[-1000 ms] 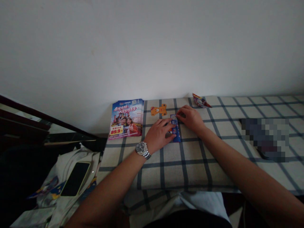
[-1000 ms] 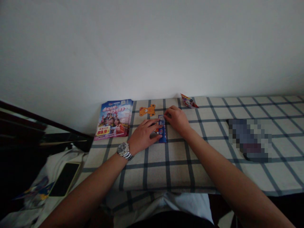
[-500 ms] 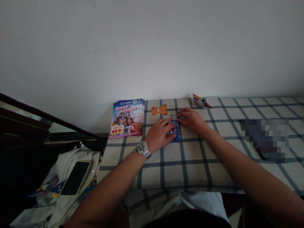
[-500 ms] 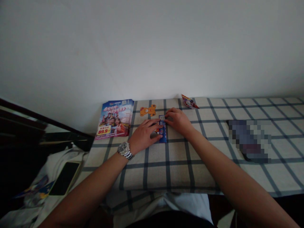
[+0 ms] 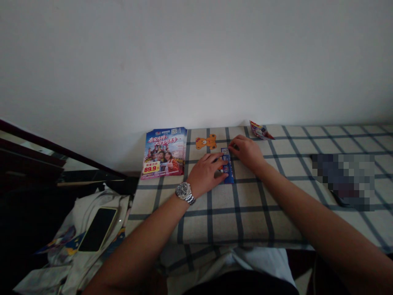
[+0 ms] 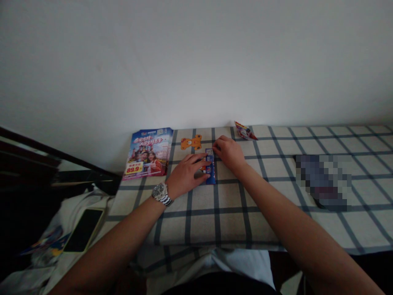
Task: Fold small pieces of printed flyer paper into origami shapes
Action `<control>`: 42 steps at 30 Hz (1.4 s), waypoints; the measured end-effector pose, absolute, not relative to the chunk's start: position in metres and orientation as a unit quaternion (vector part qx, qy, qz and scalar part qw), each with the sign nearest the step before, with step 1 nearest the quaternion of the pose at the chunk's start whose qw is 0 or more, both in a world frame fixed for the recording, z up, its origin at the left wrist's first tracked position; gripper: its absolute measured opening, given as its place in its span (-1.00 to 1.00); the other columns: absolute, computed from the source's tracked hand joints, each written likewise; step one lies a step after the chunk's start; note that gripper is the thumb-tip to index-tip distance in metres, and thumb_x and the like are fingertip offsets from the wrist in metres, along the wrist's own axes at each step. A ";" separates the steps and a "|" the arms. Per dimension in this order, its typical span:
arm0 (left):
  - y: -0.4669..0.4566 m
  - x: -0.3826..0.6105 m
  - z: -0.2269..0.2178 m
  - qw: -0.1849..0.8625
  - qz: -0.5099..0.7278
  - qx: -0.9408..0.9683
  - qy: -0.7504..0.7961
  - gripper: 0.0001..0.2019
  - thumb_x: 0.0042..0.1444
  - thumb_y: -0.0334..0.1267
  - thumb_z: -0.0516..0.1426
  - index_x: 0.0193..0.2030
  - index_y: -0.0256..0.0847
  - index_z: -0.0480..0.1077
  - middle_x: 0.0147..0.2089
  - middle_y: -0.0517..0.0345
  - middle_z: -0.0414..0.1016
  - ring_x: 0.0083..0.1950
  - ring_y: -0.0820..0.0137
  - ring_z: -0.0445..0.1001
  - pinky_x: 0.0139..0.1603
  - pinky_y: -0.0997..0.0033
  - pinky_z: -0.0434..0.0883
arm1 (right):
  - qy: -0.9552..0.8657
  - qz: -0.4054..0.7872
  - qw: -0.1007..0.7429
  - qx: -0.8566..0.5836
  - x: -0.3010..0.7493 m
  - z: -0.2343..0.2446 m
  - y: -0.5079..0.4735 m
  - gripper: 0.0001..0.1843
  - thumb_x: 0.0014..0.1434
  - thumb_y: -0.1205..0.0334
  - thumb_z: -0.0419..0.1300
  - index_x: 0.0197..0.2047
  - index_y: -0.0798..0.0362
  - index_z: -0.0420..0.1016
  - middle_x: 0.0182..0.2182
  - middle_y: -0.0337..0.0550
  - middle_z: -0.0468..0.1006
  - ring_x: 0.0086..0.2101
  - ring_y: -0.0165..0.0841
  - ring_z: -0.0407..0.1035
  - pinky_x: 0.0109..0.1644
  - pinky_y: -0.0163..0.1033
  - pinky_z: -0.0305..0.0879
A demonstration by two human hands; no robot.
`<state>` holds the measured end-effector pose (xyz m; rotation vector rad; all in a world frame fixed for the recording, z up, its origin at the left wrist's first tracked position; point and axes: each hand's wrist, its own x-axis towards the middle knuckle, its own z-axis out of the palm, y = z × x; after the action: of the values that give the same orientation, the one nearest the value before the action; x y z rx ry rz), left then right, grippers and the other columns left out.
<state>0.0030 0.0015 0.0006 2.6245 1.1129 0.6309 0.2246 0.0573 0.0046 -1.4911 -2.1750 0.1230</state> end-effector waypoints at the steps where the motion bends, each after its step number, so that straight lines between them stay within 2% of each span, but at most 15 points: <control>1: 0.001 0.003 0.001 0.111 0.214 0.894 0.379 -0.64 0.29 -0.13 0.26 0.18 -0.12 0.48 0.37 0.02 0.38 0.31 0.11 0.35 0.37 -0.02 0.36 | -0.799 0.040 0.247 -0.546 0.224 0.004 0.058 -0.89 0.32 0.28 0.27 -0.25 0.05 0.64 -0.21 -0.07 0.61 -0.28 -0.25 0.50 -0.21 -0.19 0.33; 7: 0.001 0.003 0.000 0.106 0.219 0.892 0.381 -0.64 0.28 -0.13 0.27 0.18 -0.12 0.48 0.36 0.01 0.38 0.30 0.11 0.36 0.37 -0.01 0.36 | -0.812 0.039 0.247 -0.527 0.228 0.003 0.057 -0.94 0.30 0.28 0.30 -0.21 0.05 0.62 -0.20 -0.07 0.60 -0.25 -0.22 0.51 -0.18 -0.17 0.37; 16: 0.001 0.004 0.000 0.109 0.219 0.892 0.381 -0.63 0.28 -0.14 0.27 0.19 -0.11 0.48 0.36 0.03 0.38 0.30 0.12 0.35 0.37 0.00 0.35 | -0.837 0.072 0.270 -0.471 0.241 -0.008 0.053 -0.80 0.25 0.24 0.36 -0.04 0.04 0.64 -0.04 0.00 0.61 -0.03 -0.09 0.52 0.12 0.01 0.46; 24: 0.002 0.003 0.000 0.114 0.219 0.891 0.382 -0.65 0.29 -0.13 0.26 0.18 -0.11 0.49 0.35 0.03 0.39 0.31 0.11 0.35 0.39 -0.02 0.33 | -0.833 0.091 0.300 -0.455 0.245 -0.012 0.047 -0.70 0.23 0.22 0.39 0.04 0.04 0.64 -0.01 0.03 0.62 0.00 -0.07 0.53 0.16 0.06 0.47; 28: 0.002 0.003 0.000 0.112 0.218 0.891 0.383 -0.64 0.28 -0.12 0.27 0.19 -0.11 0.48 0.36 0.04 0.38 0.31 0.12 0.35 0.39 -0.01 0.33 | -0.833 0.105 0.306 -0.449 0.245 -0.012 0.045 -0.79 0.23 0.21 0.38 -0.05 0.02 0.65 0.00 0.01 0.63 0.01 -0.08 0.53 0.16 0.07 0.46; 31: 0.002 0.003 0.000 0.112 0.217 0.891 0.382 -0.64 0.29 -0.12 0.26 0.19 -0.11 0.48 0.37 0.02 0.37 0.31 0.12 0.35 0.39 -0.01 0.32 | -0.838 0.101 0.299 -0.444 0.247 -0.012 0.044 -0.83 0.23 0.22 0.38 -0.10 0.01 0.67 0.03 0.01 0.64 0.02 -0.05 0.53 0.17 0.10 0.45; 42: 0.003 0.003 -0.002 0.117 0.220 0.890 0.381 -0.63 0.30 -0.13 0.25 0.21 -0.08 0.48 0.36 0.04 0.38 0.32 0.14 0.35 0.41 0.00 0.31 | -0.851 0.107 0.261 -0.444 0.251 -0.011 0.038 -0.75 0.26 0.21 0.35 0.00 -0.04 0.69 0.14 0.00 0.60 0.11 -0.06 0.50 0.26 0.11 0.40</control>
<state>0.0026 0.0031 -0.0018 2.6055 1.1137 0.6452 0.2510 0.0382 -0.0114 -1.2006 -2.3023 0.2901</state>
